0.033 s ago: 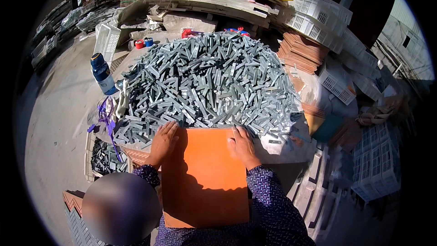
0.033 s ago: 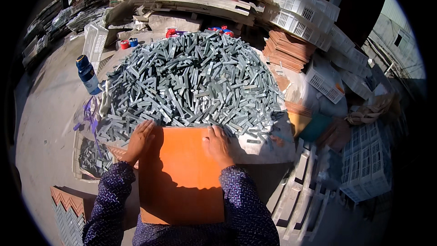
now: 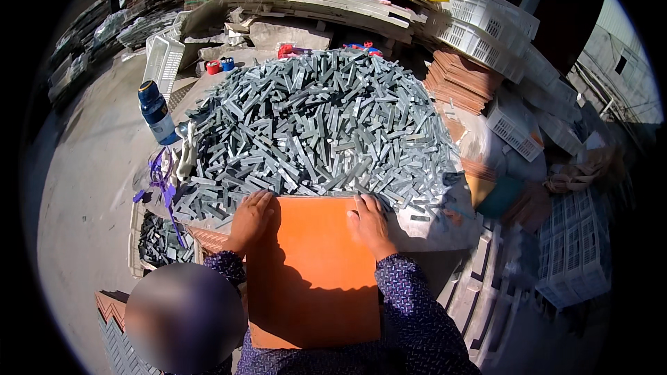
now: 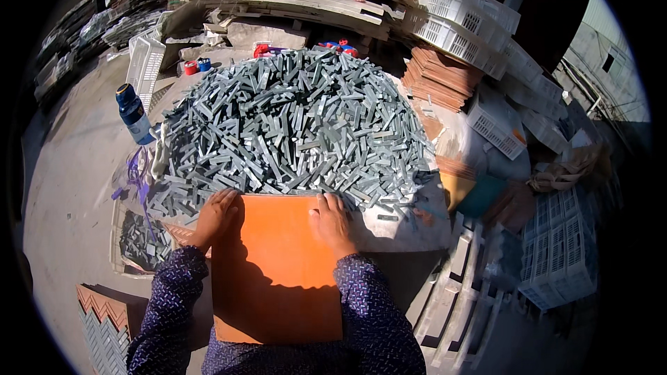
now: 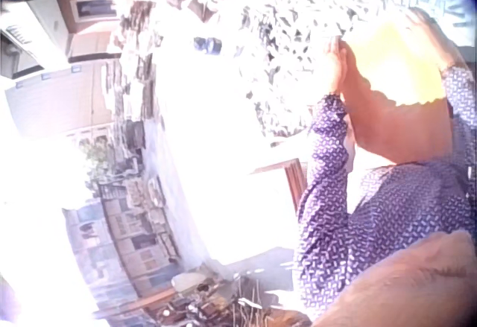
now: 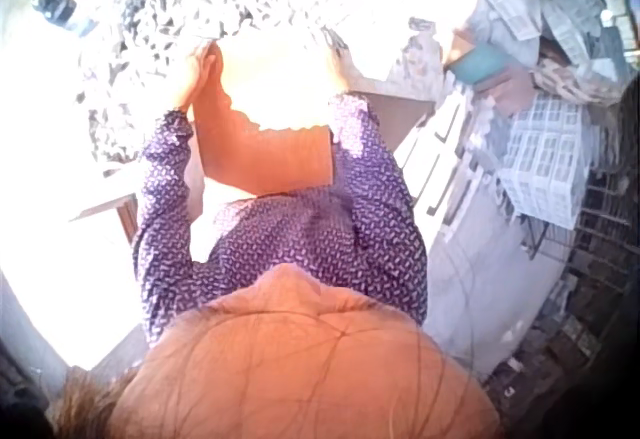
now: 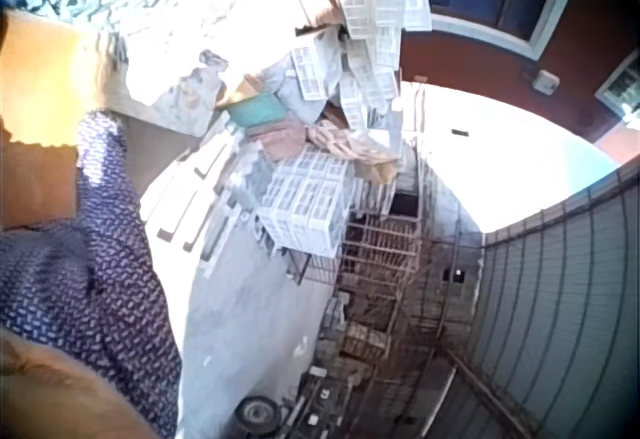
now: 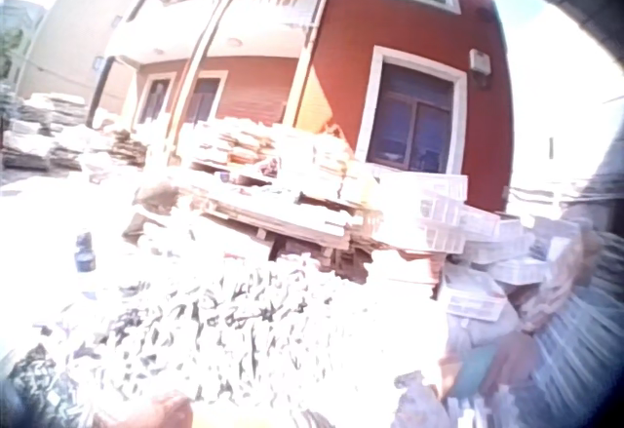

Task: The person places small rectangular tiles onto a square board in a herringbone pattern. They pick tiles from a nearby pile, position them by hand, and occasionally flip the board to check alignment before continuing.

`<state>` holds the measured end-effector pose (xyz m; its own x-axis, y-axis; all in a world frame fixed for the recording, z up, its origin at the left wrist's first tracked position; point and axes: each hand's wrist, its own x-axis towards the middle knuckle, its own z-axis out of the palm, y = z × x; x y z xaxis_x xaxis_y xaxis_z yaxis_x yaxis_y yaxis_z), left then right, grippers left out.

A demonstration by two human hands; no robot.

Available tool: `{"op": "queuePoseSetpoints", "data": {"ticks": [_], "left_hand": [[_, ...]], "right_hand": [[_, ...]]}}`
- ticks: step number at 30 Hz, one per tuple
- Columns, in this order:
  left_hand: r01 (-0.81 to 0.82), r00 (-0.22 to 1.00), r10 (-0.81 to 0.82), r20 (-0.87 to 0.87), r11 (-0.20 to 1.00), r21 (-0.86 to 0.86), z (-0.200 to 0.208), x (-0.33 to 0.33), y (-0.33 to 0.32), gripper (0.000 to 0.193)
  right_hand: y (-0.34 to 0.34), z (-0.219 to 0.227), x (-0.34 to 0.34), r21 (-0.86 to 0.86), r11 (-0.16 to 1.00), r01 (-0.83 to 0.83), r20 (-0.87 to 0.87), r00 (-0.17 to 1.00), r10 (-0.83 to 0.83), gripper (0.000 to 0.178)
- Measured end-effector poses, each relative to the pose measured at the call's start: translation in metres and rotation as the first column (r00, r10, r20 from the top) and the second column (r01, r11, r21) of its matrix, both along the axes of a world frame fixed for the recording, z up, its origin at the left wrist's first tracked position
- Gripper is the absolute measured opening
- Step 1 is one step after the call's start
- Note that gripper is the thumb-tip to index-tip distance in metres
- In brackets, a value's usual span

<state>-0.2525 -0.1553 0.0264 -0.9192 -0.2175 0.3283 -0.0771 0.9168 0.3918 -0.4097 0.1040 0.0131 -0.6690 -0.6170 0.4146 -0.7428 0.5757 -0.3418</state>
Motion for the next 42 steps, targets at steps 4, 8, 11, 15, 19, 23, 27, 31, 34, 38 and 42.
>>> {"op": "queuePoseSetpoints", "data": {"ticks": [4, 8, 11, 15, 19, 23, 27, 31, 34, 38, 42], "left_hand": [[-0.071, 0.986, 0.076, -0.149, 0.997, 0.041, -0.023, 0.005, 0.009, 0.039], [-0.100, 0.986, 0.108, -0.127, 0.992, 0.071, -0.022, 0.007, 0.014, 0.039], [-0.095, 0.989, 0.102, -0.107, 0.994, 0.061, -0.019, 0.008, 0.017, 0.038], [-0.082, 0.988, 0.090, -0.129, 0.994, 0.068, -0.010, 0.004, 0.019, 0.037], [-0.141, 0.985, 0.149, -0.090, 0.986, 0.083, -0.022, 0.014, 0.017, 0.038], [-0.124, 0.986, 0.131, -0.101, 0.989, 0.075, -0.020, 0.010, 0.024, 0.042], [-0.184, 0.956, 0.200, -0.216, 0.979, 0.092, -0.020, 0.036, 0.039, 0.056], [-0.432, 0.896, 0.424, 0.132, 0.766, 0.476, -0.033, 0.098, 0.065, 0.051], [-0.058, 0.955, 0.297, -0.002, 0.195, 0.979, -0.068, 0.118, 0.059, 0.042], [-0.025, 0.986, 0.154, 0.059, -0.218, 0.976, -0.042, 0.109, 0.062, 0.047], [0.068, 0.987, 0.159, -0.035, -0.206, 0.976, -0.028, 0.122, 0.072, 0.046]], "right_hand": [[0.004, -0.004, 0.005, -0.096, 0.995, -0.039, -0.028, 0.999, 0.036, 0.040], [0.004, 0.006, 0.011, -0.101, 0.995, -0.023, 0.012, 1.000, 0.025, 0.038], [0.006, 0.006, 0.014, -0.127, 0.991, -0.029, -0.007, 1.000, 0.028, 0.037], [0.001, 0.013, 0.012, -0.126, 0.991, 0.034, 0.060, 0.998, -0.027, 0.035], [0.002, 0.004, 0.014, -0.152, 0.988, 0.000, -0.022, 1.000, -0.003, 0.033], [0.006, -0.002, 0.011, -0.152, 0.988, 0.027, -0.024, 0.999, -0.031, 0.033], [0.016, -0.004, 0.040, -0.134, 0.978, 0.163, 0.035, 0.987, -0.159, 0.055], [0.058, -0.035, 0.098, -0.242, 0.935, 0.260, 0.204, 0.955, -0.214, 0.056], [0.079, -0.055, 0.126, -0.277, 0.905, 0.322, 0.354, 0.910, -0.215, 0.039], [0.096, -0.044, 0.113, -0.342, 0.884, 0.320, 0.800, 0.592, 0.095, 0.037], [0.110, -0.034, 0.135, -0.270, 0.909, 0.316, 0.700, 0.713, -0.040, 0.038]]}}
